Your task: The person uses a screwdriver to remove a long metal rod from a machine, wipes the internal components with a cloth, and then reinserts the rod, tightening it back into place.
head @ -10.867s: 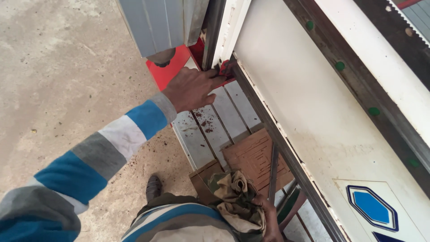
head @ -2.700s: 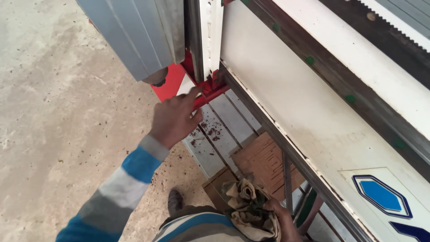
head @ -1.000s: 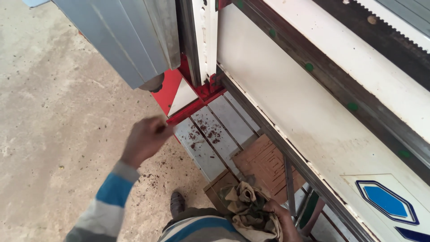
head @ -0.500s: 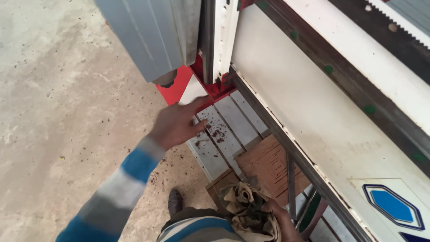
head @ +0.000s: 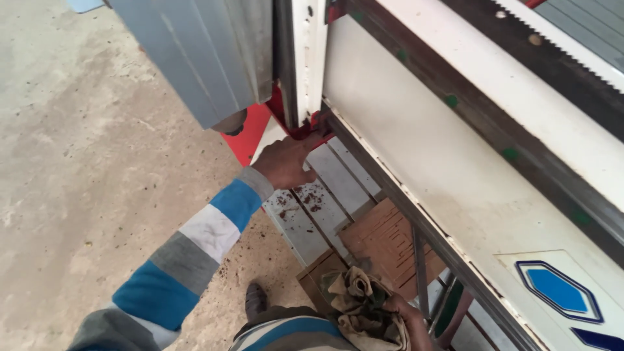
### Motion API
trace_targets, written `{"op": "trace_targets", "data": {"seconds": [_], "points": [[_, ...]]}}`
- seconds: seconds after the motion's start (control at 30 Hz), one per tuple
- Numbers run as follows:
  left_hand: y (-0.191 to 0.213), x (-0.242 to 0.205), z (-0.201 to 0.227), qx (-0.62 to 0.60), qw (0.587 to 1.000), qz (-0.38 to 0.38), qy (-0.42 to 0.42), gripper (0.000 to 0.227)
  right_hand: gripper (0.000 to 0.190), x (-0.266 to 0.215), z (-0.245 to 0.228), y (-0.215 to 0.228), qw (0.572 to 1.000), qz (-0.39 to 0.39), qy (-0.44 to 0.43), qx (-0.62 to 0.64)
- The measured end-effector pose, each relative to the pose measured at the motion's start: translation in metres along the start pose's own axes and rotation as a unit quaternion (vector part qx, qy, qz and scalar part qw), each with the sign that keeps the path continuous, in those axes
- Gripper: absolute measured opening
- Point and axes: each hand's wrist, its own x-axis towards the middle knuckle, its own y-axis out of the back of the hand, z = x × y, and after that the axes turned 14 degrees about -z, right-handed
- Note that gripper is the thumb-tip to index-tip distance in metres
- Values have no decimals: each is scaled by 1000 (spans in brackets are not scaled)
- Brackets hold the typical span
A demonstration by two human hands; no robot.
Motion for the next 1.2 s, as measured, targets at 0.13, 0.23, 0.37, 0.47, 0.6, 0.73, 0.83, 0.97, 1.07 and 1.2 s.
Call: {"op": "trace_targets", "data": {"seconds": [0.13, 0.23, 0.37, 0.47, 0.6, 0.73, 0.83, 0.97, 1.07, 1.2], "points": [[-4, -19, 12, -5, 1000, 21, 11, 90, 51, -27, -235, -113, 895, -141, 311, -288], [-14, -18, 21, -12, 998, 48, 38, 80, 64, -13, -168, -70, 922, -163, 247, -249], [-15, -19, 41, -37, 997, 64, 38, 95, 32, -6, -117, -41, 965, -145, 108, -188], [-25, -9, 48, -31, 995, 75, 53, 101, 26, -1, -67, -9, 993, -115, 13, -37], [-40, 8, 56, -16, 990, 114, 82, 102, 18, 12, -18, 24, 954, -33, -174, 240], [-39, 20, 62, -20, 988, 124, 91, 99, 29, -9, -12, 20, 959, -105, 163, -207], [-37, 27, 51, -22, 986, 142, 81, 84, 12, -7, -40, 3, 934, -16, -142, 327], [-40, 38, 51, -30, 980, 185, 70, 69, 13, -16, -69, -14, 968, -61, 61, -236], [-54, 61, 50, -37, 974, 213, 74, 60, 13, -15, -25, 14, 964, -65, 94, -239], [-55, 64, 50, -69, 972, 213, 75, 46, 6, -23, -57, 3, 951, -90, 160, -247]]}}
